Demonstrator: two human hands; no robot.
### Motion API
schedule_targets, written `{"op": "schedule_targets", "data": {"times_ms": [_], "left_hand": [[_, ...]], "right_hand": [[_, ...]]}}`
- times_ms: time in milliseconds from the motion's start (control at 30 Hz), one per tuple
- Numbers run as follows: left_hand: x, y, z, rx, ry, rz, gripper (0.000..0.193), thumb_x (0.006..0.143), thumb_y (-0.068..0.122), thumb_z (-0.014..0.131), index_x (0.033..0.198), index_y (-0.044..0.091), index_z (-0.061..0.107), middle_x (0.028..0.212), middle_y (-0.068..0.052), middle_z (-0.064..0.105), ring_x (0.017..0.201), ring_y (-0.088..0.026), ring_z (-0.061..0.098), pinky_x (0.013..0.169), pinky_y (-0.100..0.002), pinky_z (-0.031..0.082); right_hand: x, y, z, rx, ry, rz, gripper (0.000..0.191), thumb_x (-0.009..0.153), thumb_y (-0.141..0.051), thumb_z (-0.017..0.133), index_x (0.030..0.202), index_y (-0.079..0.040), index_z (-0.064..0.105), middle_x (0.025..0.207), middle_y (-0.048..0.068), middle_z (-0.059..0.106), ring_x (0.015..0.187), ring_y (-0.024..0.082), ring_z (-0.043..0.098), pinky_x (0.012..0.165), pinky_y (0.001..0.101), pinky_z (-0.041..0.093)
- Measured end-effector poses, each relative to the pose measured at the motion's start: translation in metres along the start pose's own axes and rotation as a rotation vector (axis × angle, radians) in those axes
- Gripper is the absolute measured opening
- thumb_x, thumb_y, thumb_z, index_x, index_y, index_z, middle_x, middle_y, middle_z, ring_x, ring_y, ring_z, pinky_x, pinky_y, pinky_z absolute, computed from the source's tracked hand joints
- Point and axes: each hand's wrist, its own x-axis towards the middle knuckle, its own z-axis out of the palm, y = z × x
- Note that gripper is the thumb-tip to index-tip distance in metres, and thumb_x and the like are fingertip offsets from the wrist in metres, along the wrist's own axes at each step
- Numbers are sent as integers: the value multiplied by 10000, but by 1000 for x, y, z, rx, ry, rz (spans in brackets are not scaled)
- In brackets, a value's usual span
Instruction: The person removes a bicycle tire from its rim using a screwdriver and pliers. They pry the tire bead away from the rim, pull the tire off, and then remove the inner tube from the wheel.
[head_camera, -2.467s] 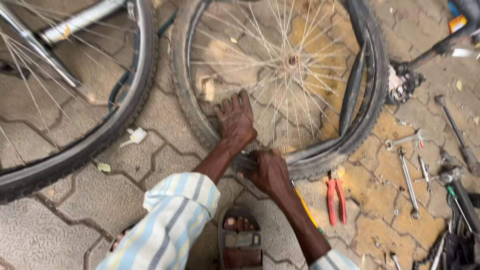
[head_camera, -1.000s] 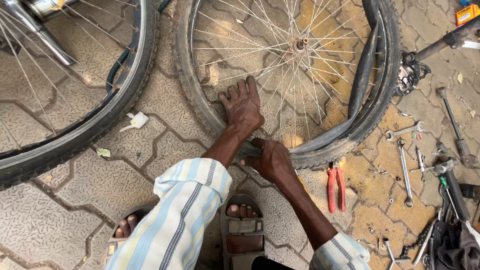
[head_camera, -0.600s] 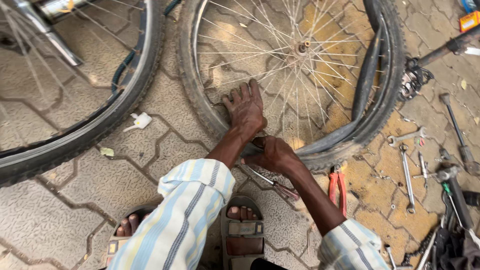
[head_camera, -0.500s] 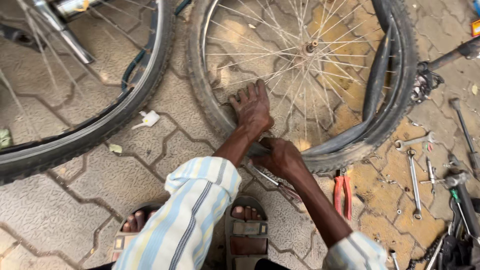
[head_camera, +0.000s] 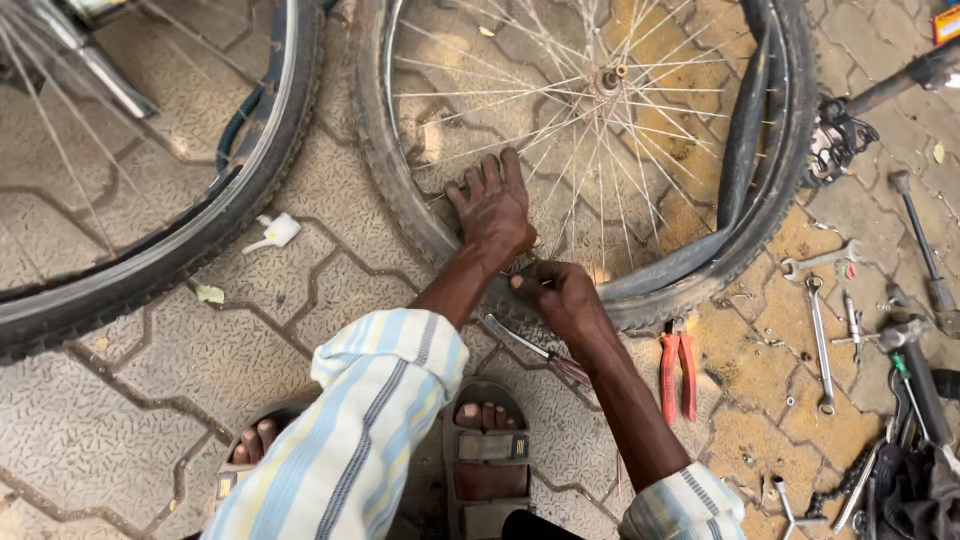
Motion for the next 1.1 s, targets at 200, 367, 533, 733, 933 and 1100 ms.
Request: {"op": "schedule_targets", "data": {"times_ms": [200, 367, 533, 733, 933, 1100], "left_hand": [[-1, -2, 6, -1, -89, 8, 1107, 737, 5, 726, 1579, 83, 11, 1633, -274, 64, 1496, -504, 72, 1191, -682, 20], [6, -7, 17, 42, 66, 51, 843, 808, -62, 633, 1536, 80, 232, 1615, -301, 229, 1466, -517, 207, 1151, -739, 103], [3, -1, 15, 42, 75, 41, 504, 969, 105, 632, 1403, 102, 375, 1406, -207, 503, 1352, -417, 461, 1106, -756, 265], [-4, 9, -15, 25, -50, 55, 913, 759, 365, 888, 1396, 78, 301, 1429, -237, 385, 1286, -449, 383, 1001, -699, 295], [1, -9, -28, -434, 173, -21, 300, 952, 143, 599, 1242, 78, 640, 1142, -130, 693, 839, -248, 693, 717, -412, 598], [-25, -46, -37, -411, 1017, -85, 489, 934, 198, 663, 1336, -52, 538, 1288, -226, 580, 1079, -284, 642, 895, -425, 566]], "right_hand": [[11, 13, -5, -158, 154, -57, 280, 942, -52, 597, 1189, -72, 728, 1175, 117, 748, 908, 210, 730, 784, 346, 632], [22, 16, -2, -13, 270, -279, 202, 887, 47, 601, 1075, -12, 639, 1025, 164, 721, 906, 233, 720, 777, 383, 656], [20, -12, -5, -52, 276, -583, 126, 1008, 3, 540, 1082, -68, 467, 968, 141, 700, 843, 249, 762, 754, 382, 641], [20, -24, -27, 136, 308, -302, 324, 893, -58, 693, 1173, -82, 533, 1132, 163, 692, 1030, 239, 705, 879, 399, 635], [14, 21, -65, -233, 495, -593, 283, 944, -253, 668, 1183, -102, 692, 1230, 131, 704, 1117, 272, 680, 894, 457, 603], [20, 6, -45, -843, 455, -917, 472, 812, -459, 762, 1127, -108, 747, 1103, 136, 693, 1089, 397, 593, 1005, 606, 408]]}}
